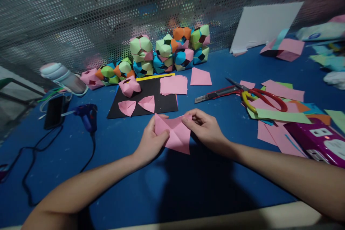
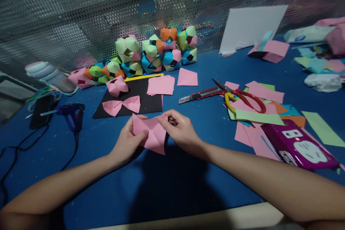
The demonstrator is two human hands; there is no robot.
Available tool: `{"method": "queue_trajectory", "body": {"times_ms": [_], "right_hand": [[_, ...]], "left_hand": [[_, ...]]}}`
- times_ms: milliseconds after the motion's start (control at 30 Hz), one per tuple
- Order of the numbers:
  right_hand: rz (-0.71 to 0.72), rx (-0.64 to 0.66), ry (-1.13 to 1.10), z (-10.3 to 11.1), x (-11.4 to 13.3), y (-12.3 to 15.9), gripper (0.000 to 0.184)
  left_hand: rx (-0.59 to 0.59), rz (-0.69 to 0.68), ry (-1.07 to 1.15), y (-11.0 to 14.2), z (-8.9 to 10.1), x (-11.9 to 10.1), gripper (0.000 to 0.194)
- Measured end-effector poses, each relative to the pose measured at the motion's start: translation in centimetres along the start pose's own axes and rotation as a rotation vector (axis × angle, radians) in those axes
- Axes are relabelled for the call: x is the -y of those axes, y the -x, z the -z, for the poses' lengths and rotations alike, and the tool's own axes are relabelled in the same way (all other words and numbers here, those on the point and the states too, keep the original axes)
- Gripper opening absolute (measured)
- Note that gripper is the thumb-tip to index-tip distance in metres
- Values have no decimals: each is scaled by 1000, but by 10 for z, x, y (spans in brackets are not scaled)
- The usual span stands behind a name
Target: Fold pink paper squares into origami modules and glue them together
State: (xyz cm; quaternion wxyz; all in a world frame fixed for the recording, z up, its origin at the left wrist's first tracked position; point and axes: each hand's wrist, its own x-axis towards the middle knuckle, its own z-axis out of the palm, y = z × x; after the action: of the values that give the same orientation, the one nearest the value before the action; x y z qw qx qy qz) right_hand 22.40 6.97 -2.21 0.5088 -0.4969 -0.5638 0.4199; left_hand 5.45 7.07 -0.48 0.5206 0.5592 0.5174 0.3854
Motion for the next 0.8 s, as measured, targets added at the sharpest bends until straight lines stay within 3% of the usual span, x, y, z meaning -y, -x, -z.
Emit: {"method": "queue_trajectory", "body": {"times_ms": [233, 433, 600, 800], "right_hand": [[71, -19, 54, 1, 2, 0, 16], [135, 10, 25, 0, 3, 1, 14], [76, -15, -62, -3, 7, 1, 14], [60, 37, 13, -1, 20, 3, 16]], "left_hand": [[14, -96, -144, 1, 1, 3, 31], [60, -92, -124, 2, 5, 8, 25], [81, -124, -190, 2, 7, 4, 27], [214, -235, -372, 8, 7, -11, 25]]}}
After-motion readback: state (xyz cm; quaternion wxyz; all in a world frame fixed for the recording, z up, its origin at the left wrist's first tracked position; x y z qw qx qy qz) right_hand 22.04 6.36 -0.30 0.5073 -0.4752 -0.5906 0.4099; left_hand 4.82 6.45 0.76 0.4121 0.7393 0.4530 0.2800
